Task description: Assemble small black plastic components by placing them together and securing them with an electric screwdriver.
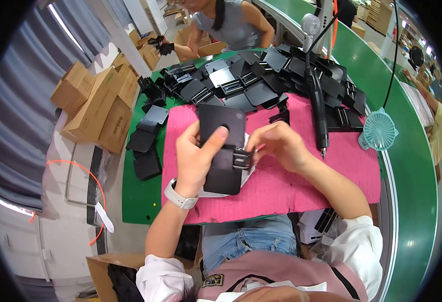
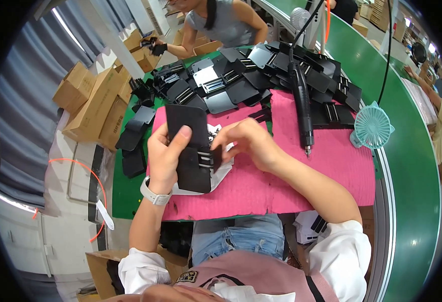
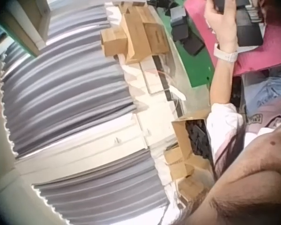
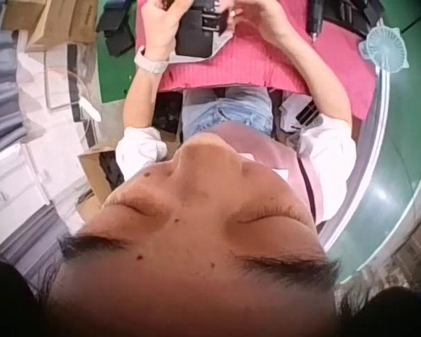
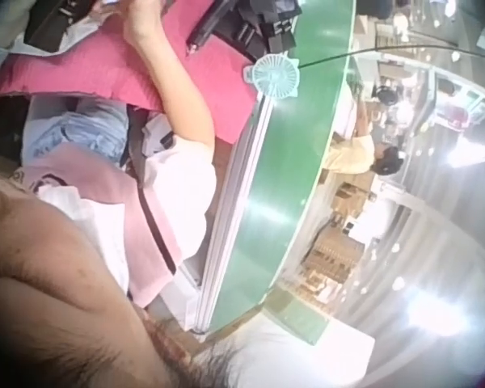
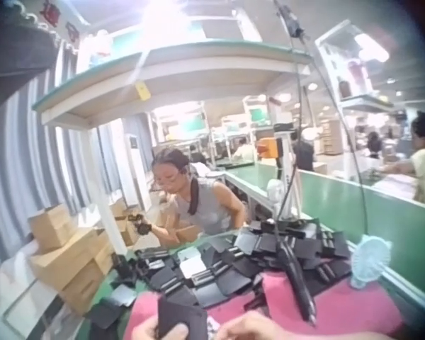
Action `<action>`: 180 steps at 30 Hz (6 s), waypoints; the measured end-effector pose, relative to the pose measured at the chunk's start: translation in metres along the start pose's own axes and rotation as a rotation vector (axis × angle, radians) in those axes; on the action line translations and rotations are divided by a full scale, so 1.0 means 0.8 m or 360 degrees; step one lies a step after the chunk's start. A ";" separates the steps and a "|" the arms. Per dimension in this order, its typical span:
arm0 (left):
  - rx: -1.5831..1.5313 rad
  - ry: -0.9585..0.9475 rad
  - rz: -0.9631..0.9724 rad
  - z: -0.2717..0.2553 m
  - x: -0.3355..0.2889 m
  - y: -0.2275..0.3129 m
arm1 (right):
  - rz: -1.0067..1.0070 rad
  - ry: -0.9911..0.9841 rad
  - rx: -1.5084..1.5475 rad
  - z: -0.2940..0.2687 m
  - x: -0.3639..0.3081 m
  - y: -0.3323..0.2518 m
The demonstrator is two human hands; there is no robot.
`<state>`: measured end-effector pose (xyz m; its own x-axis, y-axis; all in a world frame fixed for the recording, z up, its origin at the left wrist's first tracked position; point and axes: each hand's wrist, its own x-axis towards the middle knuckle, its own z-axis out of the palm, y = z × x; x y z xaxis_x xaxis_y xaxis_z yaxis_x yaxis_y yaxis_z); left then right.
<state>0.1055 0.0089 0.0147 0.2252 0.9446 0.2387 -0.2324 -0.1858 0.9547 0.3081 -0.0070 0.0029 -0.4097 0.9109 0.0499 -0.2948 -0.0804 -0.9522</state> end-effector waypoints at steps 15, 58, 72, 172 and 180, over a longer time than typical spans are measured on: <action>0.0417 0.2487 -0.0019 -0.542 -0.439 0.104 | -0.0587 0.0662 -0.2097 -0.051 0.032 -0.035; -0.0430 0.0342 -0.0083 -0.030 0.020 -0.045 | -0.1063 0.0741 -0.2440 -0.022 0.033 -0.013; -0.0328 0.0309 -0.0328 -0.010 0.010 -0.049 | -0.0295 0.0868 -0.2462 -0.061 0.084 0.043; 0.2001 -0.0214 0.0414 -0.077 -0.003 -0.035 | 0.0628 0.0542 -0.0756 -0.029 -0.049 -0.010; 0.1665 -0.0071 0.0392 -0.080 -0.005 -0.040 | 0.0697 0.0671 -0.1300 -0.021 -0.057 -0.010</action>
<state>0.0513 0.0282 -0.0282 0.3219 0.8429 0.4312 0.6444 -0.5287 0.5524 0.3434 -0.0409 0.0029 0.0443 0.9489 -0.3124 0.5525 -0.2838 -0.7837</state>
